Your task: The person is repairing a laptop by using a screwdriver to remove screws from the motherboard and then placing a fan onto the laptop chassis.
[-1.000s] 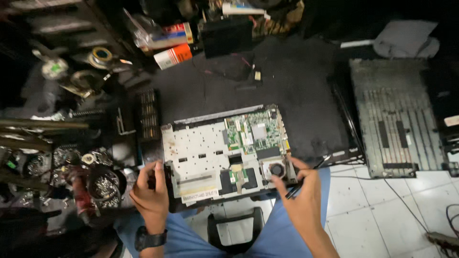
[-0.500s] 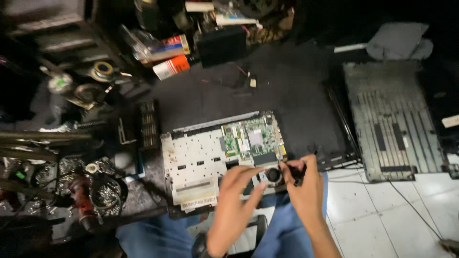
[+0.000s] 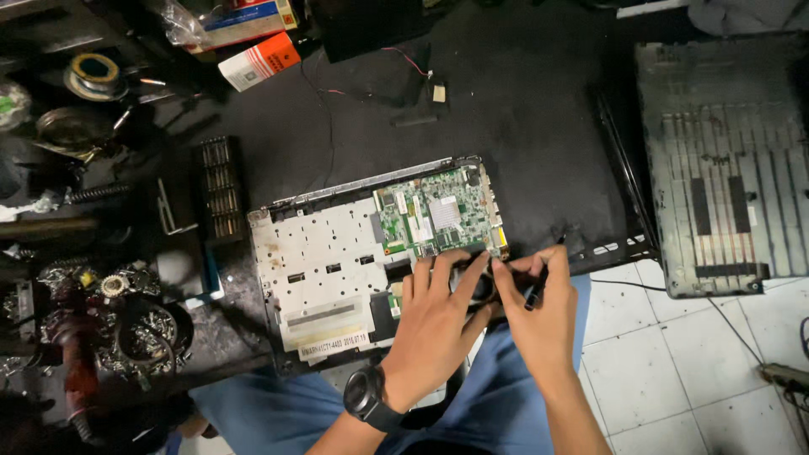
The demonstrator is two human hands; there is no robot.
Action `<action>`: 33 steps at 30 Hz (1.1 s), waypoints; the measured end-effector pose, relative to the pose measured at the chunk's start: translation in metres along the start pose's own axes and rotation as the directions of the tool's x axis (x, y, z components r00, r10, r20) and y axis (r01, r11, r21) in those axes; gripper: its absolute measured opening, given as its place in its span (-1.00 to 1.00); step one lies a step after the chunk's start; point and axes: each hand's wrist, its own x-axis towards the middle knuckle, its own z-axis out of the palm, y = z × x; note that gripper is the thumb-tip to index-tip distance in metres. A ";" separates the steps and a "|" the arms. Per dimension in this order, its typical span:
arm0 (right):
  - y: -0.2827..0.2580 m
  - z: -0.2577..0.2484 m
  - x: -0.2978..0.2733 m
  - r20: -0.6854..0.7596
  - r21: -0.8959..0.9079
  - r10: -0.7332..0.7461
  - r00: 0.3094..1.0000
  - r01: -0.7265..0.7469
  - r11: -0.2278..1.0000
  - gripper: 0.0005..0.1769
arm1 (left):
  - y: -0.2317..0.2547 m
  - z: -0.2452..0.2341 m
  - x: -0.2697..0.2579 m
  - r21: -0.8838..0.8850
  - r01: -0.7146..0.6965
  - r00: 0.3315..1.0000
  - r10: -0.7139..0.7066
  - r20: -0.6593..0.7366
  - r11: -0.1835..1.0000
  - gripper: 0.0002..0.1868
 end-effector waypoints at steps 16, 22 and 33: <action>0.005 -0.007 0.011 0.104 0.039 -0.354 0.929 0.352 0.935 -0.58 | -0.001 0.016 -0.004 0.071 0.025 0.999 -0.021 -0.049 0.997 -0.33; 0.009 -0.005 0.010 0.092 0.028 -0.323 0.942 0.322 0.946 -0.59 | 0.000 0.016 -0.002 0.076 0.042 0.999 -0.039 -0.037 0.996 -0.31; 0.015 -0.003 0.011 0.073 -0.057 -0.499 0.863 0.503 0.862 -0.64 | 0.000 0.015 0.000 0.051 0.040 0.998 -0.037 -0.049 0.998 -0.39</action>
